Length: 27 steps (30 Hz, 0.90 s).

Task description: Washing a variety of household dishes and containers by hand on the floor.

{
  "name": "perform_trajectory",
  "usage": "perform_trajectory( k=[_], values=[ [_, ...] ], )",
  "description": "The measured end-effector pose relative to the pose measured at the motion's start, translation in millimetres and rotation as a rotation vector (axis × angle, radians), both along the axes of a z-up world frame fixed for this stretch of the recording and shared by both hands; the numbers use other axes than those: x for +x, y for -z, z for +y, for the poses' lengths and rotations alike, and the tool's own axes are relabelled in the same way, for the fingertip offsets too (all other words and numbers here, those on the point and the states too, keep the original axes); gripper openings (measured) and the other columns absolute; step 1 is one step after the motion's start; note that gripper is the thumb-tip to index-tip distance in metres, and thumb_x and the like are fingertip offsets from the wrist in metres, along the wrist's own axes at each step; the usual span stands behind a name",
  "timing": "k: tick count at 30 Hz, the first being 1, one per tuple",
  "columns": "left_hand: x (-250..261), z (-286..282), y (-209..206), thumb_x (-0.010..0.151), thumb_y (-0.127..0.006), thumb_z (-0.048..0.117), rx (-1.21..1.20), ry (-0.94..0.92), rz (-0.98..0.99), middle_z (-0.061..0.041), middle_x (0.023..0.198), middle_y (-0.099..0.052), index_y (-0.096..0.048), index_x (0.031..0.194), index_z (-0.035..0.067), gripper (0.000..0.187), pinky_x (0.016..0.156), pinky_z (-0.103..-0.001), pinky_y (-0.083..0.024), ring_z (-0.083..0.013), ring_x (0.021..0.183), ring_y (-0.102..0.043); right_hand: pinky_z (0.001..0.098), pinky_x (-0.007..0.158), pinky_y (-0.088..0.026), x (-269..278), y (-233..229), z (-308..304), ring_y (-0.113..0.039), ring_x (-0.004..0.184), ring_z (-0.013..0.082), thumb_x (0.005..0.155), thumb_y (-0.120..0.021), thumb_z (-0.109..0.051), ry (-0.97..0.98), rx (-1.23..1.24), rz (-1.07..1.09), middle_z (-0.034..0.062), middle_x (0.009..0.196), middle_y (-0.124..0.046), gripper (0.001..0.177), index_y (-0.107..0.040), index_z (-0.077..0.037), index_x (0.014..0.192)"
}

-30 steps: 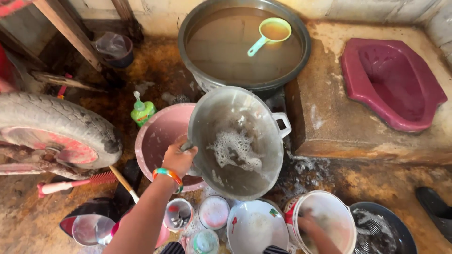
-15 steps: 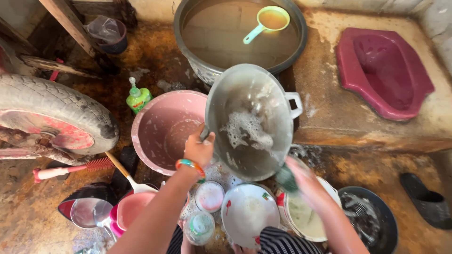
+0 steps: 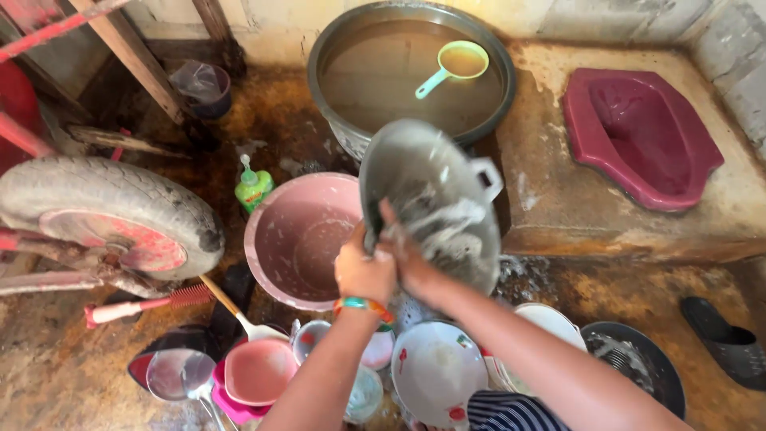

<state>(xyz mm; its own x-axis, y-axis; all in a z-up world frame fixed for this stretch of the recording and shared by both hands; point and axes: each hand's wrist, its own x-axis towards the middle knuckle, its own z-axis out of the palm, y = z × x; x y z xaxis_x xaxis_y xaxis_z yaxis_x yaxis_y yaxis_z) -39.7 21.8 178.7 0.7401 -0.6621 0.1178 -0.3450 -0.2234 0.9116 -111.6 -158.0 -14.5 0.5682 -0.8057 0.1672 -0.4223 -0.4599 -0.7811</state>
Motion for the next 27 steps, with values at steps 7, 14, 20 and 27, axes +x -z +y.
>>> perform_trajectory(
  k=[7,14,20,27],
  values=[
    [-13.3,10.9,-43.1,0.074,-0.06,0.008,-0.032,0.085,0.001,-0.022,0.088,-0.074,-0.072,0.12,0.016,0.049,0.077,-0.052,-0.057,-0.0428,0.085,-0.072,0.0512,0.112,-0.009,-3.7,-59.9,9.1,-0.004,0.148,0.0302,0.098,-0.047,-0.028,0.464,0.059,0.378,0.0111,0.163,-0.005,0.067,-0.017,-0.012,0.155],
    [-6.5,4.9,-35.8,0.078,-0.063,0.011,0.146,0.123,-0.091,-0.022,0.089,-0.073,-0.071,0.124,0.017,0.047,0.079,-0.052,-0.057,-0.0429,0.085,-0.071,0.0316,0.115,-0.03,-1.5,14.7,22.7,-0.035,0.14,0.0204,0.106,-0.038,-0.03,-0.151,0.78,-0.324,0.0103,0.153,-0.037,0.057,-0.025,-0.008,0.157],
    [-12.2,18.3,-59.5,0.072,-0.063,0.011,0.122,0.18,-0.006,-0.022,0.085,-0.075,-0.062,0.135,0.018,0.063,0.082,-0.052,-0.057,-0.0434,0.08,-0.072,0.063,0.122,-0.014,-53.1,-31.4,-53.2,-0.006,0.159,0.034,0.112,-0.038,-0.041,0.551,-0.377,0.368,0.0133,0.174,-0.006,0.068,-0.005,-0.013,0.166],
    [19.1,4.2,-27.5,0.074,-0.059,0.007,0.178,0.226,-0.102,-0.025,0.089,-0.072,-0.069,0.128,0.02,0.056,0.086,-0.054,-0.054,-0.047,0.086,-0.069,0.0513,0.097,-0.054,-170.8,-96.1,-23.4,-0.06,0.126,0.0389,0.103,-0.043,-0.021,0.502,0.159,0.684,0.0087,0.161,-0.039,0.056,-0.032,-0.031,0.158]
  ],
)
